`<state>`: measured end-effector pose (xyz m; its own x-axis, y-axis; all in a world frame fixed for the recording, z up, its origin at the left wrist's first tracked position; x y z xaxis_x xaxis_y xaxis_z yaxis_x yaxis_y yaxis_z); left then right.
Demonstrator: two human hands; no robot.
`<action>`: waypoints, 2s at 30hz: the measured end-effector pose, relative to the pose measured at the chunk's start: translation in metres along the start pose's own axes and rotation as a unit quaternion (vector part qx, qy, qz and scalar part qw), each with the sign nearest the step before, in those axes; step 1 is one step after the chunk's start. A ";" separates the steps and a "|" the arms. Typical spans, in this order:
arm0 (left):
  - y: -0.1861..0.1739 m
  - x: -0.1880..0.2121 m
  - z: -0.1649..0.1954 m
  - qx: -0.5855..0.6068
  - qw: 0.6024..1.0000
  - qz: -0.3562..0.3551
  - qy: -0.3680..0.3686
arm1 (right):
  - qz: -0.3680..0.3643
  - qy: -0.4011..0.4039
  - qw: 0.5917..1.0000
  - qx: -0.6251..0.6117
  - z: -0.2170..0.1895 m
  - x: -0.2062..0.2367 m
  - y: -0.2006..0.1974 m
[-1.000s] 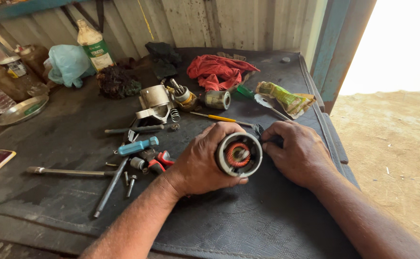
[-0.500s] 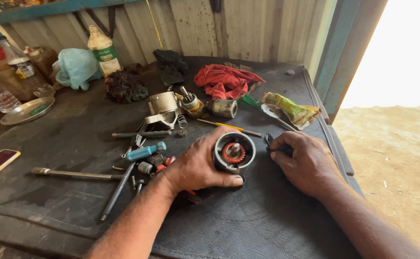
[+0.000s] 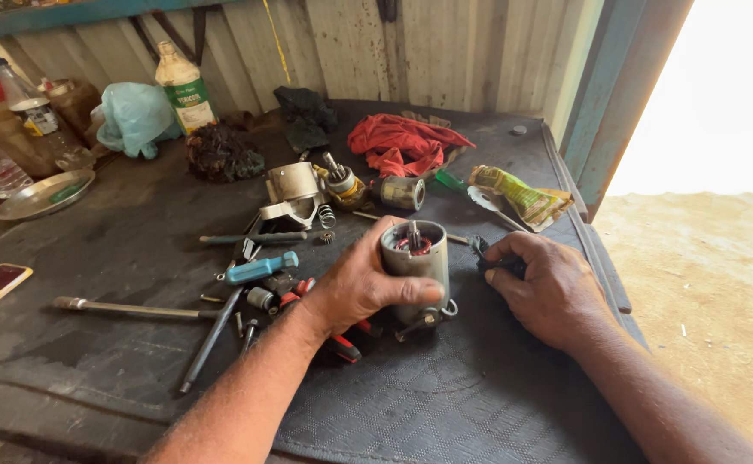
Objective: The person uses a screwdriver to adjust internal components of a cylindrical metal housing with copper windings. They wipe the interior with a cloth, apply a paste from a tube, and insert a rotor-like assembly into the housing. The person then places a metal cap over the opening and sets the assembly aside.
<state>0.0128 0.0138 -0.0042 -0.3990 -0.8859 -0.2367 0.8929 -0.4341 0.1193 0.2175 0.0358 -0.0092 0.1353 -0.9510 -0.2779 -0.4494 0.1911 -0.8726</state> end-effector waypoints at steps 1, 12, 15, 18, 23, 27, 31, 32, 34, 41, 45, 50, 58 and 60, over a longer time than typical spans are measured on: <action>0.002 0.001 0.002 0.011 1.000 -0.012 -0.008 | 0.004 0.000 1.000 -0.002 0.000 0.000 -0.001; 0.034 0.011 0.027 -0.271 0.950 0.006 0.155 | 0.003 -0.019 1.000 0.016 0.001 -0.001 0.002; 0.033 0.007 0.023 -0.265 0.953 -0.004 0.148 | 0.017 -0.029 0.999 0.008 -0.002 0.000 -0.001; 0.032 0.008 0.026 -0.276 0.943 -0.022 0.187 | 0.022 -0.020 1.000 -0.001 -0.002 0.001 -0.003; 0.031 0.009 0.025 -0.305 0.927 -0.012 0.217 | 0.010 0.007 1.000 -0.001 0.003 -0.001 -0.002; 0.030 0.004 0.017 -0.275 0.949 -0.004 0.153 | 0.013 0.004 1.000 -0.001 0.005 -0.001 -0.001; 0.032 0.000 0.018 -0.276 0.951 -0.006 0.138 | 0.015 -0.012 1.000 0.012 0.004 -0.001 -0.003; 0.032 0.000 0.019 -0.277 0.951 -0.008 0.139 | 0.013 -0.011 1.000 0.021 0.004 -0.001 -0.002; 0.033 0.001 0.021 -0.281 0.947 -0.008 0.156 | 0.006 -0.006 0.999 0.042 0.005 -0.001 -0.001; 0.028 -0.007 0.018 -0.310 0.936 -0.016 0.163 | 0.051 -0.106 0.986 0.121 -0.004 -0.001 0.001; 0.028 -0.013 0.016 -0.280 0.944 -0.068 0.159 | -0.027 -0.102 0.979 0.174 -0.005 -0.029 0.013; 0.026 -0.013 0.010 -0.230 0.961 -0.090 0.129 | 0.015 0.027 0.999 0.022 0.000 -0.061 0.021; 0.030 0.000 0.024 -0.245 0.943 -0.094 0.202 | 0.117 -0.041 0.992 -0.034 -0.019 -0.052 0.020; 0.031 0.001 0.028 -0.251 0.941 -0.093 0.209 | 0.111 -0.026 0.992 -0.056 -0.019 -0.055 0.020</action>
<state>0.0343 -0.0048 0.0263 -0.5354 -0.6151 -0.5787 0.8433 -0.3514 -0.4066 0.1843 0.0870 -0.0035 0.0653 -0.8746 -0.4804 -0.5686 0.3630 -0.7382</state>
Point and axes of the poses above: each hand's wrist, its own x-axis away from the middle knuckle, its own y-axis out of the palm, z = x × y, the point moved 8 cm from there along -x, towards the middle knuckle, and after that the axes turned 14 degrees about x, right-handed, at the moved point
